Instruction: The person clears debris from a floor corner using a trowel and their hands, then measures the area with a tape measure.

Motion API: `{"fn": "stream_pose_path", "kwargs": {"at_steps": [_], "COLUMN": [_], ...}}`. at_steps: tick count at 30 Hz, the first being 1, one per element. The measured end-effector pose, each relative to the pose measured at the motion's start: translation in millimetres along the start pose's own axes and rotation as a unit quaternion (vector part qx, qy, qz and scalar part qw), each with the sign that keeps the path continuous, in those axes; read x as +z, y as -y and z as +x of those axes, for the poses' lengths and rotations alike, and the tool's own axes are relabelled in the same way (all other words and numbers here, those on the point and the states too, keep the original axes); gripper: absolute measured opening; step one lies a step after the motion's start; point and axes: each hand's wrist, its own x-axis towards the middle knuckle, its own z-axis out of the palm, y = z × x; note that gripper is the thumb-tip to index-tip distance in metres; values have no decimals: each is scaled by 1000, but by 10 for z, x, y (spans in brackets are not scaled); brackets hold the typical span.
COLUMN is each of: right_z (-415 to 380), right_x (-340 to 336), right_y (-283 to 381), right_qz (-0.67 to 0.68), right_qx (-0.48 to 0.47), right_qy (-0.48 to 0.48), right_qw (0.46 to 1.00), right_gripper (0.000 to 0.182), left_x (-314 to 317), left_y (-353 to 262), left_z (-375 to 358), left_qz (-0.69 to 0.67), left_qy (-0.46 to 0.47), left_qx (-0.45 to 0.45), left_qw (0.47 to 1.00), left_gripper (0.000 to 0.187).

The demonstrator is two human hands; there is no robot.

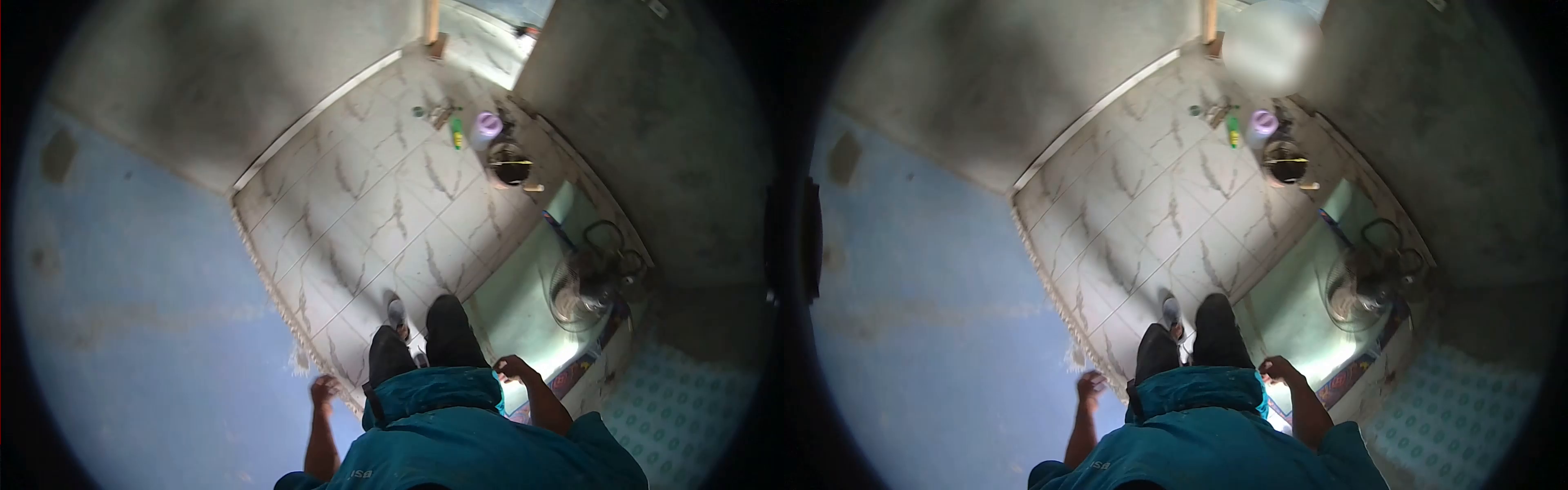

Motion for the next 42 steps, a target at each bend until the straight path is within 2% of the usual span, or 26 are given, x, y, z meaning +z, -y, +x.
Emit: {"fn": "stream_pose_path", "kwargs": {"at_steps": [2, 3, 6, 8, 12, 14, 15, 16, 17, 18, 19, 20, 21, 22, 23, 26, 28, 30, 31, 32, 34, 35, 36, 39, 41, 42], "right_z": [-72, 108, 230, 632, 1555, 2396, 2975, 3573, 4001, 4797, 4654, 5065, 5243, 5088, 5098, 5405, 5463, 5949, 6244, 6251, 5837, 5486, 5342, 4694, 4977, 4937], "right_x": [-133, -249, -549, -849, -1798, -2349, -2689, -3101, -3456, -3970, -4244, -4629, -5015, -5216, -5367, -5700, -5792, -5902, -5991, -5980, -5933, -5859, -5856, -5742, -5615, -5596], "right_y": [370, 425, 953, 1205, 1924, 2159, 2075, 2029, 2152, 1879, 2367, 2405, 2574, 3019, 3135, 3229, 3325, 2893, 2494, 2424, 2761, 3023, 2955, 3179, 2667, 2750], "right_qz": [76, -15, 24, -115, -108, -229, -369, -486, -545, -572, -381, -268, -380, -548, -504, -546, -536, -520, -563, -523, -518, -500, -471, -380, -119, -116], "right_qx": [-40, -86, -125, -254, -210, -205, -305, -421, -316, -373, -290, -279, -150, -22, -44, -3, 75, 7, -80, -105, -50, -11, -20, 33, -65, -60], "right_qy": [-24, -40, -90, -147, -134, -199, -254, -290, -250, -281, -312, -379, -371, -356, -406, -395, -240, -240, -246, -269, -217, -238, -251, -235, -235, -239], "right_qw": [996, 995, 988, 949, 963, 930, 841, 709, 735, 675, 821, 841, 834, 757, 761, 739, 806, 820, 785, 802, 826, 833, 845, 894, 963, 962], "right_gripper": [6, 10, 14, 14, 15, 12, 11, 10, 9, 9, 19, 25, 30, 35, 41, 46, 49, 47, 70, 64, 46, 42, 37, 40, 39, 39], "left_x": [343, 489, 1074, 1481, 2044, 2524, 2789, 2676, 2622, 2867, 3162, 3344, 3496, 3615, 3740, 4055, 4336, 4251, 4196, 4172, 4216, 4299, 4299, 4359, 4386, 4392], "left_y": [-1039, -1387, -2144, -2323, -2053, -2020, -2017, -1661, -1503, -1407, -1385, -1452, -1521, -1583, -1669, -1865, -2084, -1992, -1969, -2013, -2142, -2209, -2267, -2364, -2424, -2425], "left_z": [233, 365, 601, 719, 860, 739, 608, 700, 679, 532, 536, 577, 593, 578, 599, 486, 425, 368, 290, 211, 234, 309, 554, 1104, 1290, 1373], "left_qz": [-6, -7, 52, 93, 189, 278, 344, 328, 544, 327, 77, 55, 114, 177, 175, 115, 112, 80, 89, 55, 59, 82, 97, 155, 185, 197], "left_qy": [-57, -68, -44, -26, 58, 30, -13, 19, 125, 46, -24, -67, -56, -39, -57, -83, -102, -113, -98, -124, -144, -144, -110, -41, -23, -18], "left_qx": [26, 43, 47, 33, -34, -119, -183, -158, -75, -216, -310, -301, -305, -316, -322, -387, -400, -402, -422, -429, -406, -370, -392, -437, -450, -454], "left_qw": [998, 997, 997, 995, 980, 953, 921, 931, 826, 919, 947, 950, 944, 932, 929, 911, 904, 905, 897, 893, 900, 914, 908, 885, 873, 869], "left_gripper": [25, 26, 27, 28, 30, 33, 35, 40, 44, 45, 45, 45, 45, 44, 44, 40, 40, 39, 39, 40, 42, 43, 43, 44, 44, 44]}}
